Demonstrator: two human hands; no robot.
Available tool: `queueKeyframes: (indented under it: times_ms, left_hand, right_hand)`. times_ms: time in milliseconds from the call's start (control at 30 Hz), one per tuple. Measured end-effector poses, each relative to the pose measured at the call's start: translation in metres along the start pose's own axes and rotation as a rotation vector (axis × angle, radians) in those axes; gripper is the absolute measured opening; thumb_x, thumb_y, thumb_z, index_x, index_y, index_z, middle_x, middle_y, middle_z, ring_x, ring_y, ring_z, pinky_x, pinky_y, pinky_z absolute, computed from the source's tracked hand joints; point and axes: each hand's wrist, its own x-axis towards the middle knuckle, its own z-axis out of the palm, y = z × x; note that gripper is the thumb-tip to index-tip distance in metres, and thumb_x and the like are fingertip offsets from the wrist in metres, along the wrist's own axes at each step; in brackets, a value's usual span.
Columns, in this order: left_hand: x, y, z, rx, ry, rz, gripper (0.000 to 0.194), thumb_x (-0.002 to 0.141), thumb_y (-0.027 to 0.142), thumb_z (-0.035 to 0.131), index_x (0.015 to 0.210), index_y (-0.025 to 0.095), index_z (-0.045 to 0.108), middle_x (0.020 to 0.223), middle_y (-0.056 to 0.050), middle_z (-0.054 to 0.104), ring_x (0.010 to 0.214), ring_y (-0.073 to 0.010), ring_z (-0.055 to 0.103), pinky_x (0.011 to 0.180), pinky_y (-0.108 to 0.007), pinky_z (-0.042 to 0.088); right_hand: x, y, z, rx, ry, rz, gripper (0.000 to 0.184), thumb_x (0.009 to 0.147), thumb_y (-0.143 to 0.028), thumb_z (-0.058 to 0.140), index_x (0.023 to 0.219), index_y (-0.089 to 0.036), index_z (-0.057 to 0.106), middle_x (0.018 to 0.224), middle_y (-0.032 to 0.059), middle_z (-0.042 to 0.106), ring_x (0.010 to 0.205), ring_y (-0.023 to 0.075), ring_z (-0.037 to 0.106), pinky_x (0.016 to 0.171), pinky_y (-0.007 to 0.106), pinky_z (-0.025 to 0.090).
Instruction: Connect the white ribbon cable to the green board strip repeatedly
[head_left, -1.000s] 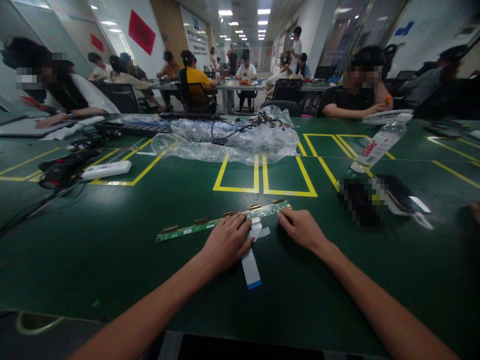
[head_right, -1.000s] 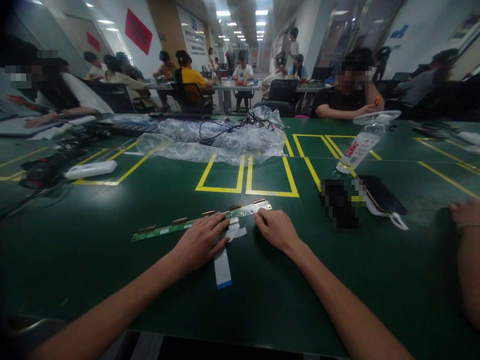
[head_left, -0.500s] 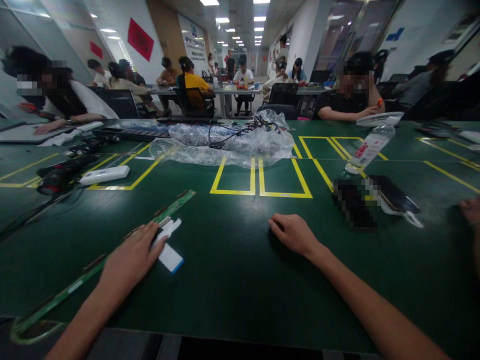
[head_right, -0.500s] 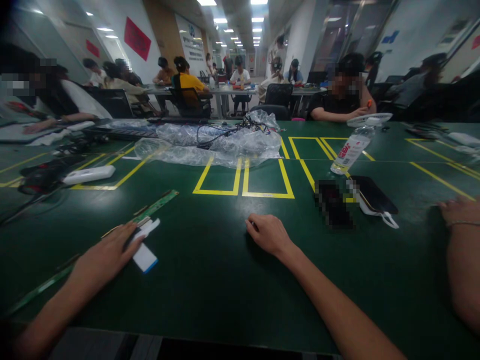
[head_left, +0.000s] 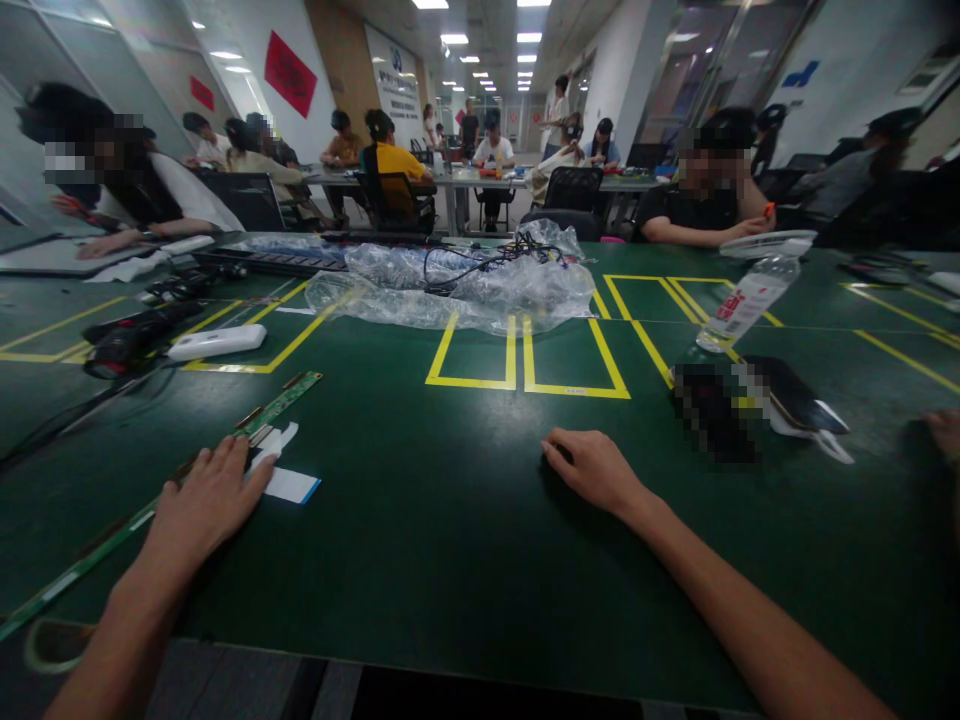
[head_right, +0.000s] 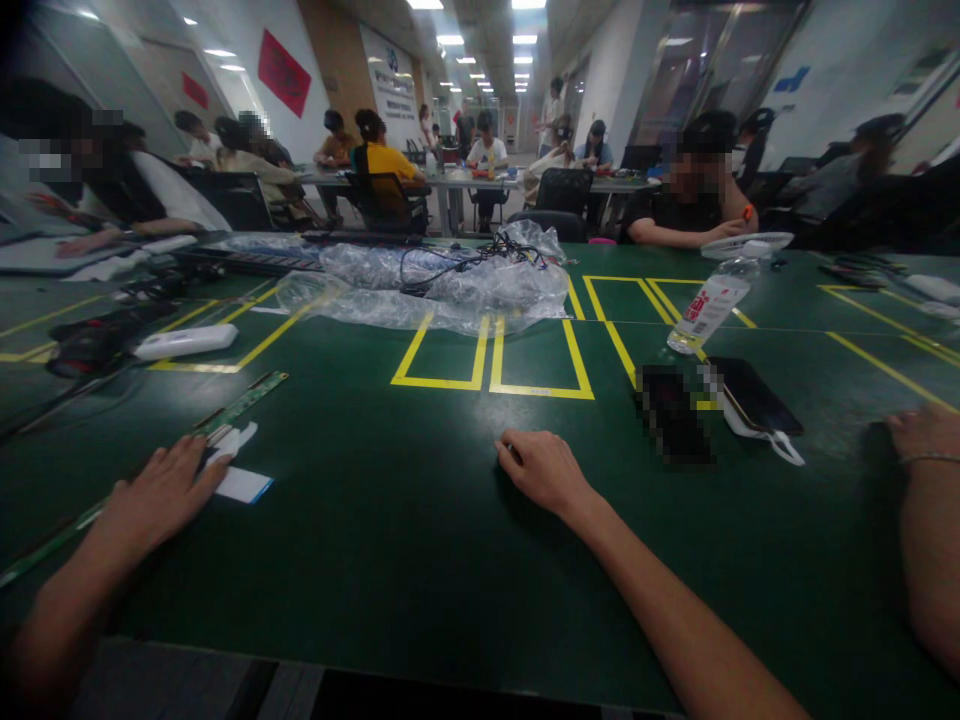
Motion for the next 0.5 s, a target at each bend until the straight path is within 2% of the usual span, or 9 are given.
queueKeyframes:
  times_ms: [200, 367, 500]
  left_hand:
    - [0.004, 0.004, -0.005, -0.087, -0.026, -0.072, 0.079, 0.099, 0.059, 0.019, 0.152, 0.002, 0.033, 0.159, -0.023, 0.03, 0.145, -0.0455, 0.031, 0.106, -0.072, 0.031]
    - [0.001, 0.01, -0.008, -0.078, 0.005, -0.067, 0.071, 0.102, 0.055, 0.018, 0.153, 0.01, 0.038, 0.159, -0.025, 0.031, 0.145, -0.0474, 0.03, 0.103, -0.076, 0.032]
    - [-0.002, 0.017, -0.012, -0.009, 0.044, 0.049, 0.065, 0.104, 0.043, 0.015, 0.146, 0.006, 0.049, 0.157, -0.026, 0.035, 0.148, -0.0438, 0.027, 0.108, -0.071, 0.03]
  right_hand:
    - [0.0, 0.0, 0.0, -0.001, -0.006, 0.004, 0.024, 0.101, -0.031, 0.044, 0.087, -0.021, 0.061, 0.075, 0.0023, 0.064, 0.067, 0.0167, 0.057, 0.061, 0.029, 0.033]
    - [-0.001, -0.001, -0.002, 0.006, -0.011, 0.005, 0.023, 0.101, -0.031, 0.045, 0.088, -0.021, 0.061, 0.075, 0.0017, 0.064, 0.066, 0.0162, 0.057, 0.061, 0.029, 0.033]
    - [-0.002, -0.002, -0.005, 0.003, -0.009, 0.005, 0.023, 0.101, -0.03, 0.045, 0.087, -0.021, 0.061, 0.074, 0.0013, 0.063, 0.066, 0.0161, 0.057, 0.062, 0.029, 0.033]
